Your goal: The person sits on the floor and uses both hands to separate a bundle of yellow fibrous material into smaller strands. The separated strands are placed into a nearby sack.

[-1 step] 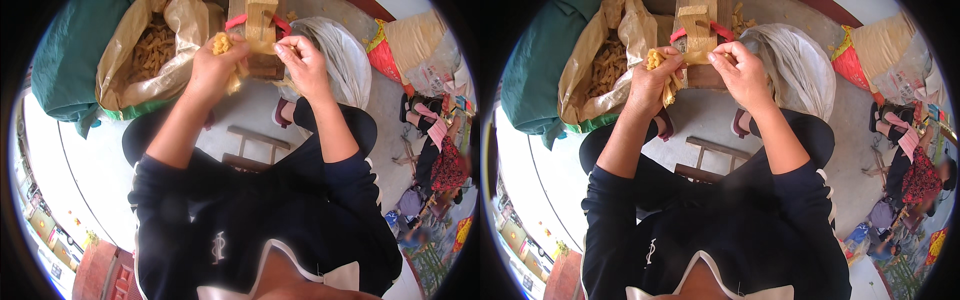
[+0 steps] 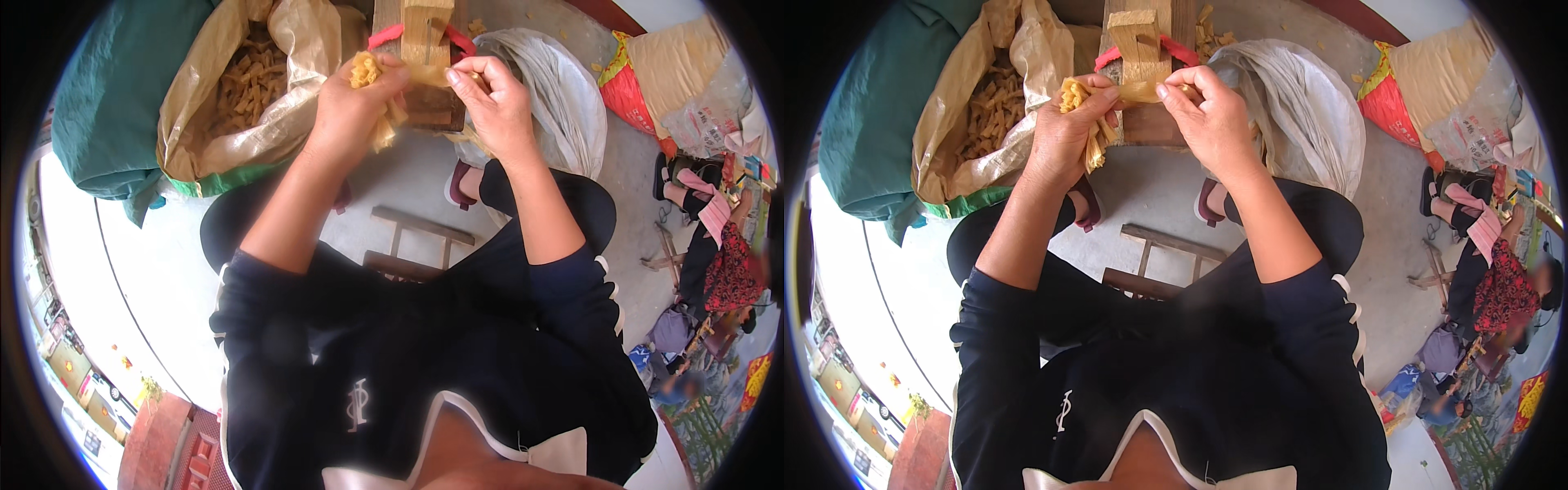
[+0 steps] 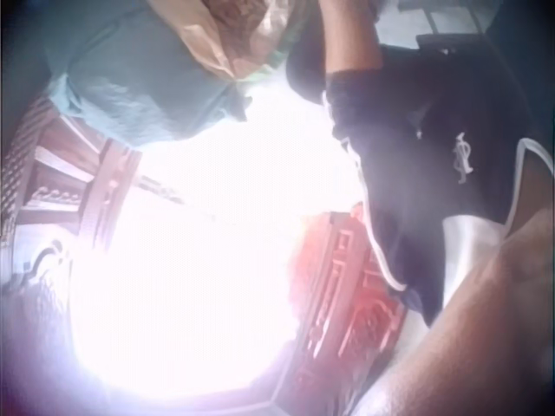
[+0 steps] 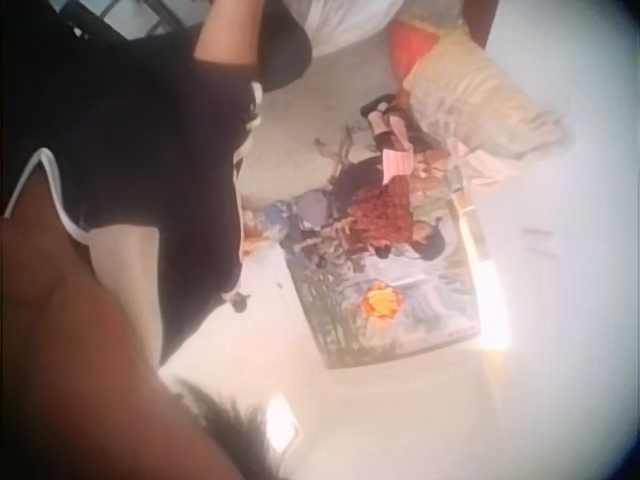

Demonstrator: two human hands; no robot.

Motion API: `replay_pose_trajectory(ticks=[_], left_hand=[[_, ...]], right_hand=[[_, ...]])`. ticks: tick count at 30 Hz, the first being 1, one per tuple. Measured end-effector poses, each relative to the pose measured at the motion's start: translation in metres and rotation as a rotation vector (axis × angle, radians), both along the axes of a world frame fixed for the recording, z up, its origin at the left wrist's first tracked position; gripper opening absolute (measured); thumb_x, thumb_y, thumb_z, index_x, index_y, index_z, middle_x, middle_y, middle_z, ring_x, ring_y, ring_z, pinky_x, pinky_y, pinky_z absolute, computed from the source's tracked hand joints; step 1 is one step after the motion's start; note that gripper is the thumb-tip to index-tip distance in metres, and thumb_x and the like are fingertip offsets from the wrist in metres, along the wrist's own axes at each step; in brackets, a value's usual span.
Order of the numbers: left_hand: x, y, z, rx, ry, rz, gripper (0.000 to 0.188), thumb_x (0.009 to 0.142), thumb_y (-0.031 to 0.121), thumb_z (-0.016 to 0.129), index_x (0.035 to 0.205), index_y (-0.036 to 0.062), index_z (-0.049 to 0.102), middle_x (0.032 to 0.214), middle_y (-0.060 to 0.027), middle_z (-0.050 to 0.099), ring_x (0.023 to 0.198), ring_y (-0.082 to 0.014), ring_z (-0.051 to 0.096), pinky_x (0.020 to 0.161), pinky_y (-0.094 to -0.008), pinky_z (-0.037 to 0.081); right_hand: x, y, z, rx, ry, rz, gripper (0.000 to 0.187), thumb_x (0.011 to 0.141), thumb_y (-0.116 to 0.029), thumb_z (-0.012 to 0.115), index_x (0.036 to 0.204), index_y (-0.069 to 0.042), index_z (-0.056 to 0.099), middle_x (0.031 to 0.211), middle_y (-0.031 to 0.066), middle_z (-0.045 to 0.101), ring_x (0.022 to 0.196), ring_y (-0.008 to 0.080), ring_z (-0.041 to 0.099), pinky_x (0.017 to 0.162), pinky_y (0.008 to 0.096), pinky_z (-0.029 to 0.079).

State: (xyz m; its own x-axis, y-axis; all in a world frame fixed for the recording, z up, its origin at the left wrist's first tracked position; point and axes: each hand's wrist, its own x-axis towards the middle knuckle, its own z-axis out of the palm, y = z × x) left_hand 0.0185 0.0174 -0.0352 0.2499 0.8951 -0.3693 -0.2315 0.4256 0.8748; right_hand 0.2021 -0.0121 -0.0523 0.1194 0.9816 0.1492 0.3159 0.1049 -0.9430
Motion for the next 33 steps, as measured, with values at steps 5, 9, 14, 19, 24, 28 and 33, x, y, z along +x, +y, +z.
replay_pose_trajectory(ticks=[5, 9, 14, 19, 24, 28, 33], left_hand=[[0.009, 0.013, -0.028, 0.144, 0.358, 0.005, 0.013, 0.084, 0.01, 0.068, 0.092, 0.0045, 0.059, 0.074, 0.0007, 0.056, 0.064, -0.0074, 0.052, 0.057, -0.0221, 0.044], [0.004, 0.014, -0.02, 0.078, 0.351, 0.023, 0.012, 0.083, 0.012, 0.067, 0.087, 0.0039, 0.059, 0.074, 0.0014, 0.055, 0.064, -0.0075, 0.051, 0.057, -0.0233, 0.042], [0.002, 0.009, 0.008, 0.044, 0.373, -0.032, 0.019, 0.085, 0.016, 0.065, 0.094, -0.0002, 0.062, 0.082, -0.0036, 0.061, 0.069, -0.0095, 0.054, 0.061, -0.0237, 0.044], [-0.003, 0.004, -0.003, 0.053, 0.128, -0.152, 0.027, 0.087, 0.01, 0.059, 0.109, -0.0059, 0.06, 0.094, -0.0082, 0.063, 0.083, -0.012, 0.058, 0.074, -0.0246, 0.047], [-0.01, -0.003, 0.007, 0.158, 0.186, -0.221, 0.03, 0.087, 0.008, 0.057, 0.114, -0.0047, 0.06, 0.097, -0.0089, 0.064, 0.086, -0.0129, 0.059, 0.076, -0.0252, 0.048], [-0.016, 0.002, 0.017, 0.104, 0.265, -0.08, 0.026, 0.087, 0.011, 0.06, 0.108, -0.0034, 0.064, 0.094, -0.0083, 0.065, 0.085, -0.0125, 0.059, 0.075, -0.0248, 0.048], [-0.022, 0.003, 0.019, 0.28, 0.447, -0.346, 0.03, 0.088, 0.021, 0.064, 0.107, -0.0023, 0.065, 0.086, -0.0059, 0.066, 0.078, -0.0105, 0.059, 0.073, -0.0244, 0.048]], right_hand=[[0.001, 0.013, -0.022, 0.012, -0.413, -0.137, 0.021, 0.084, -0.026, 0.069, 0.095, -0.01, 0.062, 0.073, 0.01, 0.066, 0.062, 0.0235, 0.063, 0.057, 0.0338, 0.048], [0.009, 0.012, -0.013, -0.166, -0.026, -0.15, 0.025, 0.088, -0.03, 0.065, 0.095, -0.006, 0.062, 0.074, 0.0059, 0.065, 0.059, 0.0183, 0.058, 0.056, 0.0313, 0.045], [0.016, 0.003, 0.003, -0.3, 1.036, 0.134, 0.027, 0.094, -0.019, 0.053, 0.11, 0.002, 0.058, 0.089, 0.0095, 0.062, 0.071, 0.0126, 0.054, 0.061, 0.0233, 0.043], [0.014, -0.007, 0.002, -0.432, 1.09, 0.278, 0.029, 0.094, -0.014, 0.05, 0.117, 0.003, 0.055, 0.1, 0.0142, 0.065, 0.083, 0.0147, 0.062, 0.067, 0.0234, 0.049], [0.009, -0.017, 0.011, -0.534, 0.867, 0.257, 0.028, 0.092, -0.017, 0.059, 0.112, 0.003, 0.058, 0.085, 0.0074, 0.065, 0.066, 0.0099, 0.057, 0.061, 0.0219, 0.045], [0.014, -0.017, 0.012, -0.524, 0.742, 0.26, 0.025, 0.091, -0.017, 0.061, 0.108, 0.002, 0.061, 0.077, 0.0046, 0.06, 0.059, 0.0077, 0.048, 0.055, 0.0194, 0.039], [0.009, -0.019, 0.02, -0.51, 0.406, 0.286, 0.023, 0.091, -0.017, 0.063, 0.103, 0.002, 0.062, 0.073, 0.0022, 0.057, 0.058, 0.0061, 0.046, 0.052, 0.0178, 0.038]])
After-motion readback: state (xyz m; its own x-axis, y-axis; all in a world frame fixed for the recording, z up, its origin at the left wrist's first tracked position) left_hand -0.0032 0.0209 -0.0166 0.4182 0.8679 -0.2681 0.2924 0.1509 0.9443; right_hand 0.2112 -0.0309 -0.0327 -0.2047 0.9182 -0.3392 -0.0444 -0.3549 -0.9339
